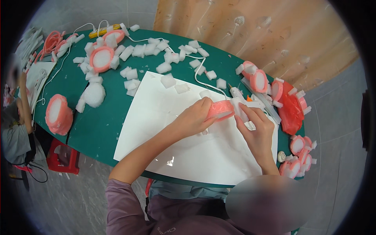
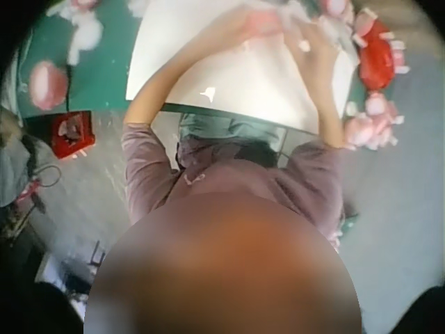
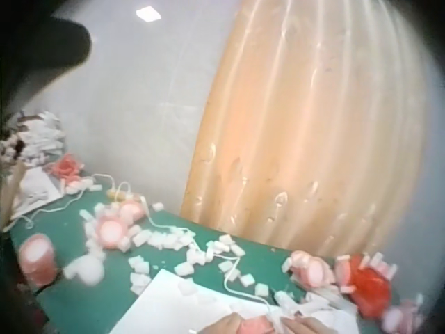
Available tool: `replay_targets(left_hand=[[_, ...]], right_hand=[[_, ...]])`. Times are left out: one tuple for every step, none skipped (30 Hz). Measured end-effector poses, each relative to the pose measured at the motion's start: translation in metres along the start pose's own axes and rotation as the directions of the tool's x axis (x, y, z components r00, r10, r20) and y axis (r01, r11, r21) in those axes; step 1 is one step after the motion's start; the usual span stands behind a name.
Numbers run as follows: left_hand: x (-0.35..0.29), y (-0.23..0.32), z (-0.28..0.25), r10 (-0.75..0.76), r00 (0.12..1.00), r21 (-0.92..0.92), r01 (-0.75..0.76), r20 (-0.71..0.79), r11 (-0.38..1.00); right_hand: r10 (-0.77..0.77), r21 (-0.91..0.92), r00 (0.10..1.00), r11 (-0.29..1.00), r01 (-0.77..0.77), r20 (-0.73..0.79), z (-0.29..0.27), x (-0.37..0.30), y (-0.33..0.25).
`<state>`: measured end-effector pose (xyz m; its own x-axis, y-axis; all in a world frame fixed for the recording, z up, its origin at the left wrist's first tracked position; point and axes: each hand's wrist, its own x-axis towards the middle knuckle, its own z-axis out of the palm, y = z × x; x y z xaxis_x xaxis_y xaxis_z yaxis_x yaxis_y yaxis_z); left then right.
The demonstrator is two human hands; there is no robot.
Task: Assembling pink and white plastic/foam components using a hot glue gun.
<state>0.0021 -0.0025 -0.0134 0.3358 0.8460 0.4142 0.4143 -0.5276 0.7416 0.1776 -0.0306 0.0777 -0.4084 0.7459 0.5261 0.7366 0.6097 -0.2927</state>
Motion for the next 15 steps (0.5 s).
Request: replay_targets(left_hand=[[0.0, 0.0, -0.001, -0.002, 1.0, 0.0, 0.002, 0.005, 1.0], [0.0, -0.001, -0.001, 0.011, 1.0, 0.018, -0.011, 0.002, 1.0], [-0.001, -0.001, 0.0, 0.023, 1.0, 0.035, -0.023, -0.002, 0.999], [-0.001, -0.001, 0.0, 0.019, 1.0, 0.032, -0.019, 0.001, 0.999], [-0.002, 0.0, 0.0, 0.02, 1.0, 0.03, -0.02, -0.006, 0.999], [-0.001, 0.0, 0.0, 0.024, 1.0, 0.029, -0.024, -0.014, 0.999], [-0.001, 0.0, 0.001, 0.023, 1.0, 0.026, -0.023, -0.011, 0.999], [-0.001, 0.001, 0.001, 0.034, 0.999, 0.029, -0.033, -0.022, 0.999], [-0.002, 0.001, 0.002, 0.041, 0.999, 0.033, -0.04, -0.034, 0.999], [-0.002, 0.001, 0.002, 0.038, 0.999, 0.032, -0.036, -0.033, 0.999], [-0.002, 0.0, 0.002, 0.053, 0.998, 0.048, -0.052, -0.031, 0.998], [-0.002, -0.001, 0.001, 0.069, 0.997, 0.064, -0.067, -0.029, 0.996], [-0.002, -0.001, 0.001, 0.065, 0.997, 0.064, -0.063, -0.027, 0.996], [-0.003, -0.001, 0.001, 0.065, 0.998, 0.07, -0.063, -0.028, 0.996], [-0.002, -0.001, 0.001, 0.068, 0.997, 0.074, -0.066, -0.028, 0.995]], right_hand=[[0.004, -0.01, 1.0, 1.0, -0.004, -0.021, 0.002, -0.001, 0.0], [0.009, -0.008, 1.0, 1.0, -0.009, -0.02, 0.003, -0.001, -0.001], [0.021, 0.002, 1.0, 1.0, -0.021, -0.007, 0.003, -0.001, -0.002], [0.032, 0.011, 0.999, 0.999, -0.032, 0.006, 0.003, -0.001, -0.003], [0.035, 0.012, 0.999, 0.999, -0.035, 0.01, 0.005, -0.002, -0.003], [0.038, 0.01, 0.999, 0.999, -0.039, 0.018, 0.006, -0.002, -0.003], [0.041, 0.009, 0.999, 0.999, -0.041, 0.027, 0.007, -0.002, -0.003], [0.044, 0.007, 0.999, 0.999, -0.044, 0.028, 0.009, -0.002, -0.003], [0.037, 0.005, 0.999, 0.999, -0.038, 0.027, 0.01, -0.003, -0.002], [0.031, 0.003, 0.999, 1.0, -0.031, 0.026, 0.012, -0.003, -0.002], [0.032, 0.005, 0.999, 0.999, -0.033, 0.029, 0.013, -0.004, -0.003], [0.034, -0.007, 0.999, 0.999, -0.034, 0.021, 0.015, -0.005, -0.003], [0.036, -0.018, 0.999, 0.999, -0.035, 0.013, 0.016, -0.005, -0.004], [0.037, -0.015, 0.999, 0.999, -0.037, 0.015, 0.017, -0.005, -0.003], [0.026, -0.014, 1.0, 1.0, -0.026, 0.011, 0.017, -0.005, -0.002]])
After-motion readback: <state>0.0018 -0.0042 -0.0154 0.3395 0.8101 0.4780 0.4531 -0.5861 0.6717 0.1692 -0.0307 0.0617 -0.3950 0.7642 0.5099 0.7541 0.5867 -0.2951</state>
